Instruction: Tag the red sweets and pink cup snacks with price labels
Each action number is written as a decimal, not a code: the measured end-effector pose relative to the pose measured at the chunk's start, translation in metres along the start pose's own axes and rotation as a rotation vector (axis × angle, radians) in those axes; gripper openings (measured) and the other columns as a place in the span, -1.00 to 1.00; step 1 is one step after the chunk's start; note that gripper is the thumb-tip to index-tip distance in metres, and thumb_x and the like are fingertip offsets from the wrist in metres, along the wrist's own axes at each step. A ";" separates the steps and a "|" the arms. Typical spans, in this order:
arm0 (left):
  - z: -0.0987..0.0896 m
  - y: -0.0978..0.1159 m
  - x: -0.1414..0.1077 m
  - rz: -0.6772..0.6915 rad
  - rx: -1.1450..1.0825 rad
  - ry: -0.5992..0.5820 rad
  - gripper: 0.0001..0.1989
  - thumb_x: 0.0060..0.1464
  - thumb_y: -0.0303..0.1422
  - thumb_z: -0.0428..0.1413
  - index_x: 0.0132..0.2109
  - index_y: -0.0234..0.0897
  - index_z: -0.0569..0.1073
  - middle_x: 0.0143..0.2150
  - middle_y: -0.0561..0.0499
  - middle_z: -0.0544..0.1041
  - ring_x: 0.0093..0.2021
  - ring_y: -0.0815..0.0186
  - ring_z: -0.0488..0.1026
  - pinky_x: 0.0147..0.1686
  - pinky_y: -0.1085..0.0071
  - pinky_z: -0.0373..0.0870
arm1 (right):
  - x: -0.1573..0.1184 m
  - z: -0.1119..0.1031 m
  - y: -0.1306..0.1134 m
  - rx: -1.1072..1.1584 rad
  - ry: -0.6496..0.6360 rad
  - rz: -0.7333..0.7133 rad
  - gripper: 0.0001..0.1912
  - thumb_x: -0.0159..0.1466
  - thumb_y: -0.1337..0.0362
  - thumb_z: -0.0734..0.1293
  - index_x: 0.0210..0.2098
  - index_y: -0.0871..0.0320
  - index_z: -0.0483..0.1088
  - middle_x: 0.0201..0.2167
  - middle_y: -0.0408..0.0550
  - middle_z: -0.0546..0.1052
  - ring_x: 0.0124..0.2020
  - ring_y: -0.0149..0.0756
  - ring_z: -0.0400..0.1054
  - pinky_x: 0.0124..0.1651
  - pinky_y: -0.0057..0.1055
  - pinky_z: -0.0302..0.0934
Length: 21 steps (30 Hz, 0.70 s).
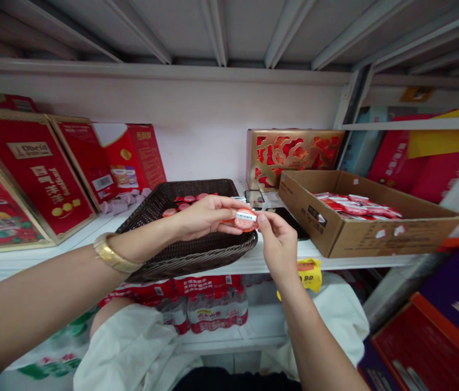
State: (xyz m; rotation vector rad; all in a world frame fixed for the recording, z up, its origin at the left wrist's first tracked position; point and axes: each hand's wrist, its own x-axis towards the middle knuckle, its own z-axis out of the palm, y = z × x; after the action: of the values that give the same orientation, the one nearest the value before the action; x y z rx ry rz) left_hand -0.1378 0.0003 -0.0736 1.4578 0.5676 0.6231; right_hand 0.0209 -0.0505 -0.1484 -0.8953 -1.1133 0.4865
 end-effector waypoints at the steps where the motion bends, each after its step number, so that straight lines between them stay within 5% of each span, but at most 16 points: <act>1: 0.000 0.000 0.000 0.002 0.001 -0.004 -0.81 0.09 -0.51 0.14 -0.13 -0.37 0.55 -0.20 -0.13 0.60 -0.21 0.33 0.57 -0.06 0.28 0.48 | 0.000 0.000 0.001 -0.008 -0.002 -0.005 -0.73 0.17 0.06 0.39 -0.29 0.15 0.52 -0.39 -0.08 0.57 -0.35 -0.31 0.41 -0.23 -0.35 0.30; 8: 0.003 0.004 -0.002 0.015 -0.002 0.051 -0.64 0.07 -0.57 0.15 0.03 -0.33 0.38 -0.20 -0.11 0.59 -0.26 0.33 0.58 -0.12 0.28 0.50 | 0.000 0.003 0.002 -0.025 -0.008 -0.018 -0.74 0.18 0.07 0.37 -0.29 0.14 0.48 -0.37 -0.07 0.57 -0.37 -0.32 0.39 -0.25 -0.35 0.28; 14: 0.004 0.007 -0.005 -0.020 0.062 0.023 -0.63 -0.02 -0.45 0.27 -0.04 -0.33 0.40 -0.15 -0.15 0.59 -0.22 0.30 0.59 -0.16 0.33 0.51 | 0.000 0.005 -0.003 -0.094 0.023 -0.038 -0.75 0.15 0.09 0.39 -0.32 0.15 0.46 -0.44 -0.08 0.55 -0.44 -0.34 0.37 -0.31 -0.36 0.26; 21: 0.003 0.012 -0.003 -0.080 0.381 0.100 -0.72 -0.06 -0.24 0.29 -0.29 -0.36 0.49 -0.34 -0.08 0.61 -0.47 0.38 0.53 -0.55 0.55 0.40 | 0.001 -0.009 -0.015 -0.125 0.036 -0.058 -0.80 0.18 0.16 0.36 -0.30 0.16 0.48 -0.44 -0.09 0.56 -0.44 -0.35 0.38 -0.32 -0.39 0.26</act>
State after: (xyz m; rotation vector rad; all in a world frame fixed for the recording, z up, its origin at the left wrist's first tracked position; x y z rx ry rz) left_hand -0.1385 -0.0034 -0.0611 1.7562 0.8533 0.5454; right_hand 0.0285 -0.0619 -0.1365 -0.9739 -1.1428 0.3542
